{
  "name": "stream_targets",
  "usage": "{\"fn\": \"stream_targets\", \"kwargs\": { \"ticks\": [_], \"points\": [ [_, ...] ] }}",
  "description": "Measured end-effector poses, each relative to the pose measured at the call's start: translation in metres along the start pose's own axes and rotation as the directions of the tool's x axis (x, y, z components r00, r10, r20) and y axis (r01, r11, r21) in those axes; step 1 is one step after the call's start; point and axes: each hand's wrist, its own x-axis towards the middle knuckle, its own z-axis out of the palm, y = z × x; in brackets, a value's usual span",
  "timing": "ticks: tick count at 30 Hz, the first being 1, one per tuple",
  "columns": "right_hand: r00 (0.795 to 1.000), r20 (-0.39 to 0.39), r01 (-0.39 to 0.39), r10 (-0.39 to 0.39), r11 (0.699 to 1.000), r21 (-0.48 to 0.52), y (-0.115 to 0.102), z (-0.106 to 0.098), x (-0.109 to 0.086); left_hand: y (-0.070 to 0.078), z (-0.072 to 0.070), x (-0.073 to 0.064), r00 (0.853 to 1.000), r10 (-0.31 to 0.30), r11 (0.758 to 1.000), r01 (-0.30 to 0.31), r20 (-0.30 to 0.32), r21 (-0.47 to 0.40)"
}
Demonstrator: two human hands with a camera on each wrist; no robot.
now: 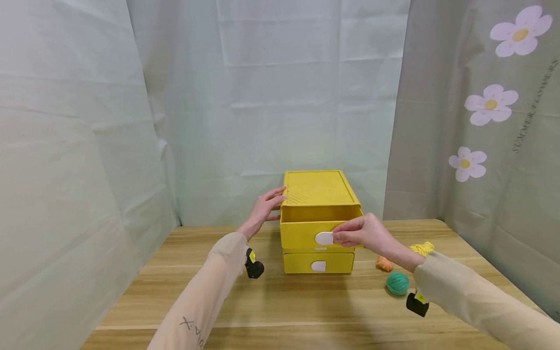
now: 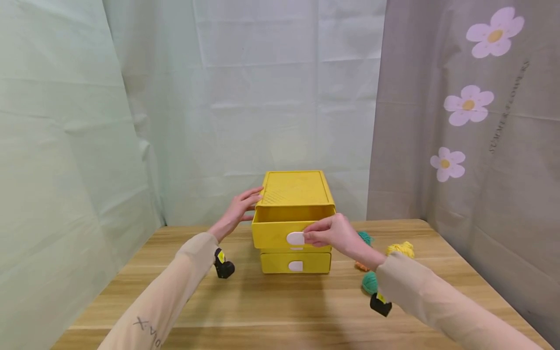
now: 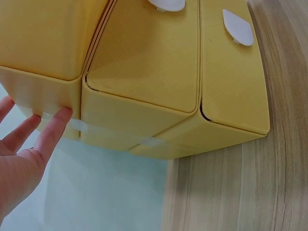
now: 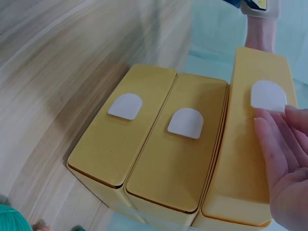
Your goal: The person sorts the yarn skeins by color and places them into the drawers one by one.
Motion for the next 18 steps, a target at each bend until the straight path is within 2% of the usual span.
{"fn": "stream_targets", "kwargs": {
  "ticks": [5, 12, 18],
  "points": [
    [0.999, 0.002, 0.035, -0.035, 0.999, -0.037, -0.002, 0.000, -0.003, -0.003, 0.000, 0.001, 1.000, 0.017, 1.000, -0.017, -0.011, 0.013],
    [0.997, -0.020, 0.071, -0.072, 0.996, -0.055, -0.006, -0.003, -0.005, 0.020, 0.004, -0.017, 0.999, 0.000, 1.000, 0.000, 0.042, 0.003],
    [0.997, -0.011, 0.074, -0.074, 0.997, -0.028, -0.010, -0.005, -0.005, 0.001, -0.002, -0.001, 0.999, 0.011, 1.000, -0.011, 0.043, -0.004]
  ]
}}
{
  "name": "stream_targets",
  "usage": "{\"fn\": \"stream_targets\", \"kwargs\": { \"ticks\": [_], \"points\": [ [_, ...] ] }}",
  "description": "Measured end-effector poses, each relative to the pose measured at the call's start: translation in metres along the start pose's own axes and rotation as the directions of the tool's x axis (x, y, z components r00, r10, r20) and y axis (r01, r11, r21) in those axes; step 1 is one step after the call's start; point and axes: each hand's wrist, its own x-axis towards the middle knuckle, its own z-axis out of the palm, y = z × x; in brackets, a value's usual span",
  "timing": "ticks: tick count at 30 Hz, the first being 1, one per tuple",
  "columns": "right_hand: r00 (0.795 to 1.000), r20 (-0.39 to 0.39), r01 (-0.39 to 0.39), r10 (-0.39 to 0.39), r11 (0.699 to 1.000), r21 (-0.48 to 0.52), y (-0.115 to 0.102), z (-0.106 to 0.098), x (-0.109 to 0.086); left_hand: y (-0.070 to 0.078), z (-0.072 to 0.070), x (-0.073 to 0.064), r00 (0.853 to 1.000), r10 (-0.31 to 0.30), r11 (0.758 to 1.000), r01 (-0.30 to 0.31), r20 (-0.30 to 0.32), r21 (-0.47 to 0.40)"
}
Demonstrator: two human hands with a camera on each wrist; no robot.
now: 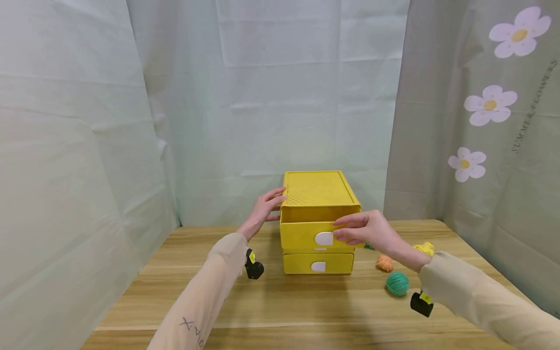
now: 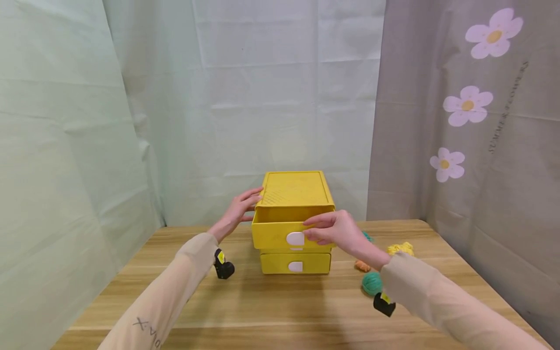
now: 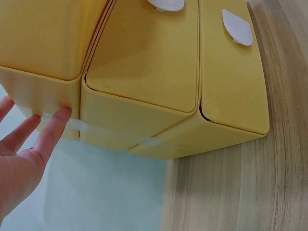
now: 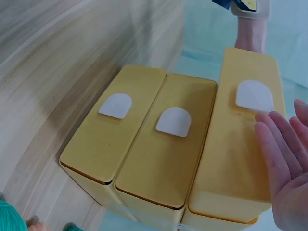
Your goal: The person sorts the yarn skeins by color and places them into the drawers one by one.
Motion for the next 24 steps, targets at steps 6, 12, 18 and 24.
{"fn": "stream_targets", "kwargs": {
  "ticks": [6, 12, 18, 24],
  "points": [
    [0.999, -0.043, 0.008, -0.008, 1.000, 0.009, -0.008, -0.009, 0.000, -0.006, 0.001, 0.003, 0.999, 0.012, 1.000, -0.012, -0.031, 0.006],
    [0.994, -0.112, 0.012, -0.009, 1.000, 0.025, -0.016, -0.019, 0.000, -0.005, 0.002, 0.002, 0.998, 0.025, 0.999, -0.023, -0.058, 0.026],
    [0.990, -0.138, 0.016, -0.014, 1.000, 0.014, -0.019, -0.028, 0.002, -0.004, 0.001, 0.003, 0.998, 0.019, 1.000, -0.018, -0.054, 0.012],
    [0.987, -0.154, 0.054, -0.055, 0.999, -0.008, -0.021, -0.043, -0.001, -0.004, 0.001, 0.004, 1.000, 0.010, 1.000, -0.009, -0.023, 0.009]
  ]
}}
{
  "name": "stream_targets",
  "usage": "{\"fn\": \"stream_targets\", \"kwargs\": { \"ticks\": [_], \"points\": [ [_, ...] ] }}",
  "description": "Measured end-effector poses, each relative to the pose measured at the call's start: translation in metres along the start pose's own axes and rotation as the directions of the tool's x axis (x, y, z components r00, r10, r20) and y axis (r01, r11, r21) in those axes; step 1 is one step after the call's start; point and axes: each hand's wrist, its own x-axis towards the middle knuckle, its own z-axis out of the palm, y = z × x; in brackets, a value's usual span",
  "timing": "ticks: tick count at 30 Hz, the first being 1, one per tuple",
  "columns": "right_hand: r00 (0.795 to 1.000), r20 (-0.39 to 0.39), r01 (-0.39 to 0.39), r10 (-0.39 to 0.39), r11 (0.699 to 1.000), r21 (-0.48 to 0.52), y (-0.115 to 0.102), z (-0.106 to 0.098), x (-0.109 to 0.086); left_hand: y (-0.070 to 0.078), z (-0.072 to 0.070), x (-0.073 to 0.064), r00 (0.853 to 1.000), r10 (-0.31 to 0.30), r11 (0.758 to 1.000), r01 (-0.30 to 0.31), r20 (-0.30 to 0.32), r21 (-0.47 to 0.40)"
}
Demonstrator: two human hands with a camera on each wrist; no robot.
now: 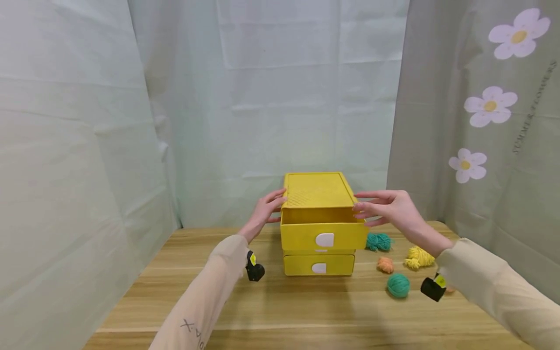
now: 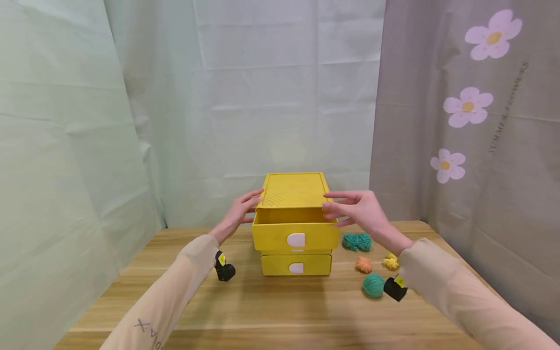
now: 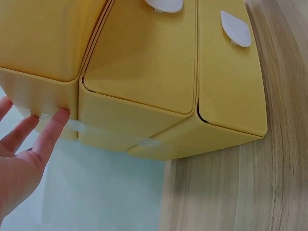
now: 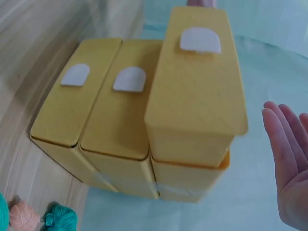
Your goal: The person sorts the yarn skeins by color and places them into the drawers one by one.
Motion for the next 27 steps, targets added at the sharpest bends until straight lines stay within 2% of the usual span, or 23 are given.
{"fn": "stream_targets", "kwargs": {
  "ticks": [5, 14, 23, 27],
  "points": [
    [1.000, 0.000, 0.014, -0.014, 1.000, 0.008, 0.000, -0.013, 0.000, -0.001, 0.000, 0.000, 1.000, 0.007, 1.000, -0.007, -0.015, 0.008],
    [1.000, -0.013, 0.013, -0.013, 0.999, -0.042, 0.005, -0.029, 0.003, -0.003, 0.002, -0.001, 0.998, 0.036, 0.999, -0.035, -0.051, 0.024],
    [0.998, -0.050, 0.044, -0.045, 0.999, -0.026, 0.017, -0.046, 0.003, -0.003, 0.002, 0.000, 0.999, 0.031, 0.999, -0.030, -0.043, 0.026],
    [0.995, -0.041, 0.091, -0.094, 0.993, -0.074, 0.025, -0.053, 0.004, -0.002, 0.002, -0.002, 0.999, 0.035, 0.999, -0.034, -0.034, 0.017]
  ]
}}
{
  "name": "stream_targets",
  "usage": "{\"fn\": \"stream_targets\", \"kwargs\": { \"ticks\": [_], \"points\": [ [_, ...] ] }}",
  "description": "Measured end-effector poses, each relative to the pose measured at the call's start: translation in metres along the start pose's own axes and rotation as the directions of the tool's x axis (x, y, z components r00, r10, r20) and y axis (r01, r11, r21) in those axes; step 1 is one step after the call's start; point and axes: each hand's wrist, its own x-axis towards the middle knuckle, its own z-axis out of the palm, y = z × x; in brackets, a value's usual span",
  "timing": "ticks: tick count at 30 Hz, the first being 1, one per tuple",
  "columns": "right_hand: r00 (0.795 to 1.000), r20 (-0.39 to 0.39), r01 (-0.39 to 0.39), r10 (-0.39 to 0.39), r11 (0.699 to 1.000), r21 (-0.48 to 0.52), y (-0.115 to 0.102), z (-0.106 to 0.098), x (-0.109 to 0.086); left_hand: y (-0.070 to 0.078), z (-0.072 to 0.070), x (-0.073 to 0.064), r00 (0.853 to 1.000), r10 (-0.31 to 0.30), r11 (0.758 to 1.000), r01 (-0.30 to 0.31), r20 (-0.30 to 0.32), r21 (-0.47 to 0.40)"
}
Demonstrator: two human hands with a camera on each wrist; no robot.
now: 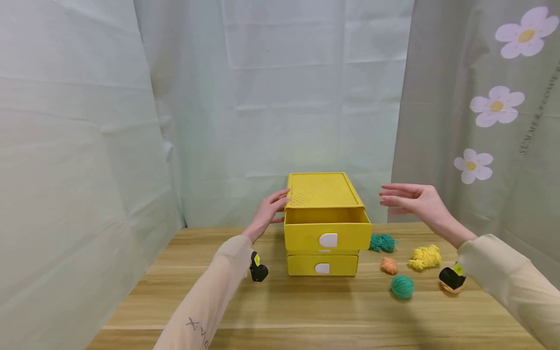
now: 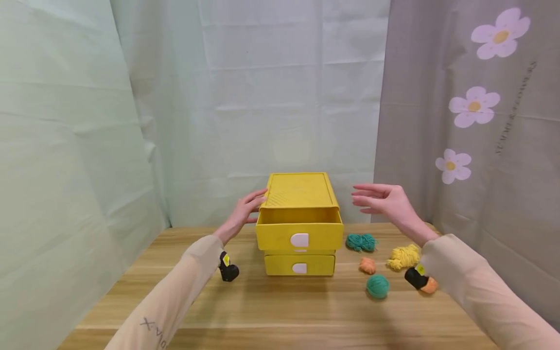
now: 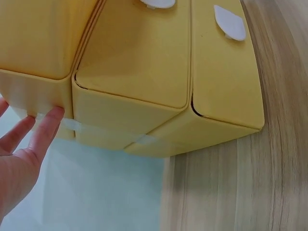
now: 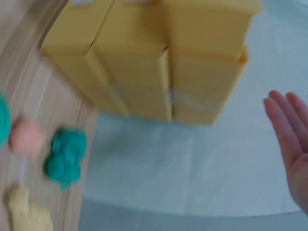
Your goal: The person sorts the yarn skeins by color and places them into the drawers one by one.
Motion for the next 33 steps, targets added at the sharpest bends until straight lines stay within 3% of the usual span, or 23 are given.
{"fn": "stream_targets", "kwargs": {
  "ticks": [7, 16, 33],
  "points": [
    [0.999, 0.019, 0.046, -0.044, 0.995, -0.086, 0.016, -0.011, -0.006, 0.022, 0.002, -0.017, 0.998, 0.007, 1.000, -0.008, 0.056, 0.014],
    [0.999, 0.032, 0.009, -0.002, 0.975, -0.222, 0.033, -0.026, -0.010, -0.001, -0.001, -0.001, 1.000, -0.002, 1.000, 0.002, 0.018, 0.000],
    [0.990, 0.060, -0.101, 0.124, 0.948, -0.301, 0.077, -0.057, -0.027, -0.002, 0.001, 0.000, 1.000, 0.009, 1.000, -0.009, -0.014, 0.012]
  ]
}}
